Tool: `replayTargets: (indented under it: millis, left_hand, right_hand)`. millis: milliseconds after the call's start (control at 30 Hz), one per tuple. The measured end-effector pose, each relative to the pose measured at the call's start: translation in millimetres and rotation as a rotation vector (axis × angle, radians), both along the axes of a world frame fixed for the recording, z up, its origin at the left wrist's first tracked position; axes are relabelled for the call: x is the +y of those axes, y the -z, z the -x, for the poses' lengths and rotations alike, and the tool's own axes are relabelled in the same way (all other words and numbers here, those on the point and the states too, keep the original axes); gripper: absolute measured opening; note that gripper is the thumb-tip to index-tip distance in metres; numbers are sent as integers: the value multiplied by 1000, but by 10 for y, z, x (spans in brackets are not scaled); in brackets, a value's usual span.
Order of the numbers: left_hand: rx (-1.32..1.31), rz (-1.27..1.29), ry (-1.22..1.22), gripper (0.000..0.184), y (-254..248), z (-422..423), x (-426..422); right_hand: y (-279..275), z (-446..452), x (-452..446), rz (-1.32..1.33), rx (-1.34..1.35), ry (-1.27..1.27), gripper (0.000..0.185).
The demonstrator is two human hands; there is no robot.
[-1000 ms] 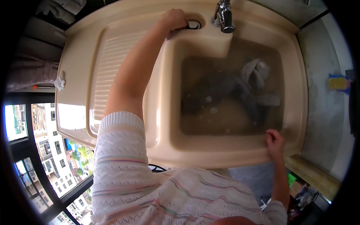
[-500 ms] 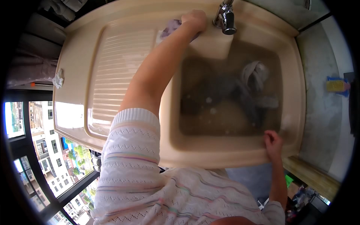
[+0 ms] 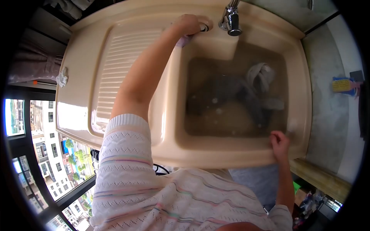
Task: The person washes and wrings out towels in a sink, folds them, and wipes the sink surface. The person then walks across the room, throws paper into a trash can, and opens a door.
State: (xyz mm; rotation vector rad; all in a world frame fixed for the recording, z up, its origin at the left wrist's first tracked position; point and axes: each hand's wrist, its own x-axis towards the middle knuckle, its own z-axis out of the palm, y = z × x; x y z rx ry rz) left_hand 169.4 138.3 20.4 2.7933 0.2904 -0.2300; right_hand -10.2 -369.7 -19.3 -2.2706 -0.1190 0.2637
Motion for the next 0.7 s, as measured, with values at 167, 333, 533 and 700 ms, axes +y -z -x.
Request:
replayTargets:
  millis: [167,333,533,700]
  left_hand:
    - [-252,-109,-33,27,287,617,275]
    - [-365,-206,-153,20,299,1570,-81]
    - [-231,-134,-241,19,113,2405,-551]
    - [-243,322,-226,21,-404,2547,-1036]
  right_hand:
    - [-27,9,24,27,5,-18,9]
    - [-104,18,106,111,40,-97,9]
    - [-113,-254,139,-39,362,-354,13]
    - [-35,-934,935,-285,603,-583,20]
